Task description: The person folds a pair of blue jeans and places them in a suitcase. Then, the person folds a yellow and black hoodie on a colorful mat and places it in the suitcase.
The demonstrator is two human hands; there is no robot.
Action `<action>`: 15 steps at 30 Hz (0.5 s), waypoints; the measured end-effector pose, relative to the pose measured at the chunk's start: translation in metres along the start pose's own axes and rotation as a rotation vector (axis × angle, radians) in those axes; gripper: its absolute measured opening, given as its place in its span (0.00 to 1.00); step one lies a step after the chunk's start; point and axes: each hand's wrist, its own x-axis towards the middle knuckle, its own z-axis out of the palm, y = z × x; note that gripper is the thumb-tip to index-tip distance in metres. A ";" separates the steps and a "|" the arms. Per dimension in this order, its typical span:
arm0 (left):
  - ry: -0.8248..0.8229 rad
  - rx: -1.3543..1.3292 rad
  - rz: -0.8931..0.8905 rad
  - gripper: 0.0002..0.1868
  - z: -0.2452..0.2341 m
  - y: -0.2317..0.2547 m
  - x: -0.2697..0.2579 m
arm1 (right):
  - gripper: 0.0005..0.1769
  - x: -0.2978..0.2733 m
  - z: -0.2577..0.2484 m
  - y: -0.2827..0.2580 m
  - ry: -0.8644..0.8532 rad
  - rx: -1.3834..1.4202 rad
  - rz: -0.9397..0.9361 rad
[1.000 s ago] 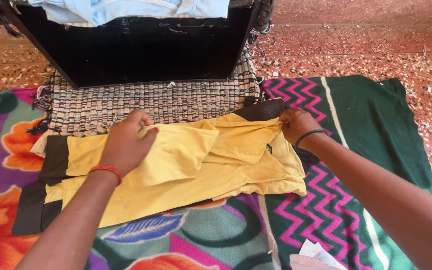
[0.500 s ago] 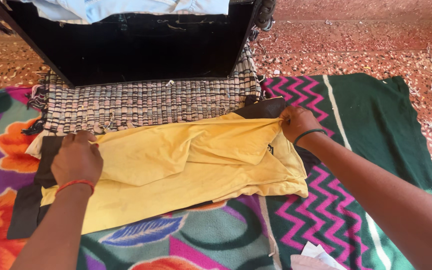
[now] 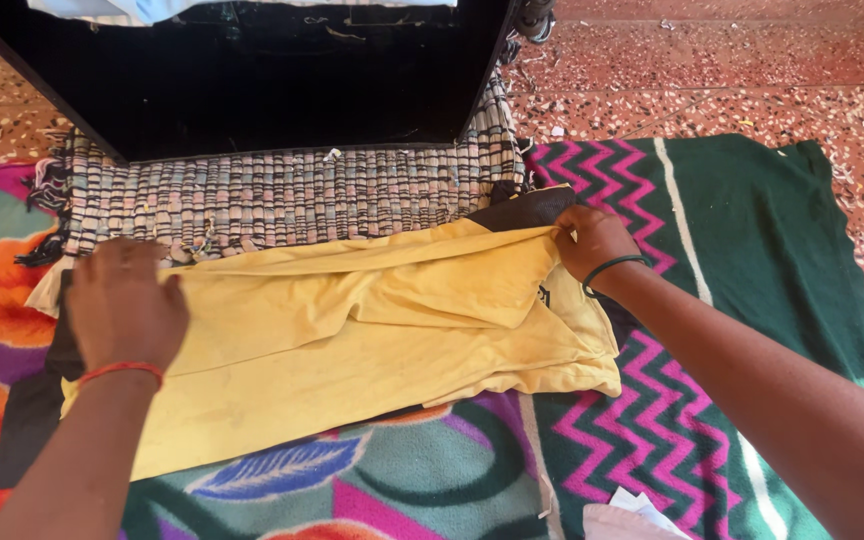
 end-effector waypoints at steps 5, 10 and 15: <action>-0.070 -0.281 0.266 0.15 0.006 0.062 0.003 | 0.10 -0.002 -0.003 -0.012 0.018 -0.058 0.000; -0.160 -0.259 0.338 0.19 0.008 0.112 0.005 | 0.10 -0.005 -0.005 -0.015 0.062 -0.053 -0.075; -0.194 -0.145 0.182 0.15 0.023 0.121 0.013 | 0.08 -0.001 0.001 -0.007 0.046 0.081 -0.039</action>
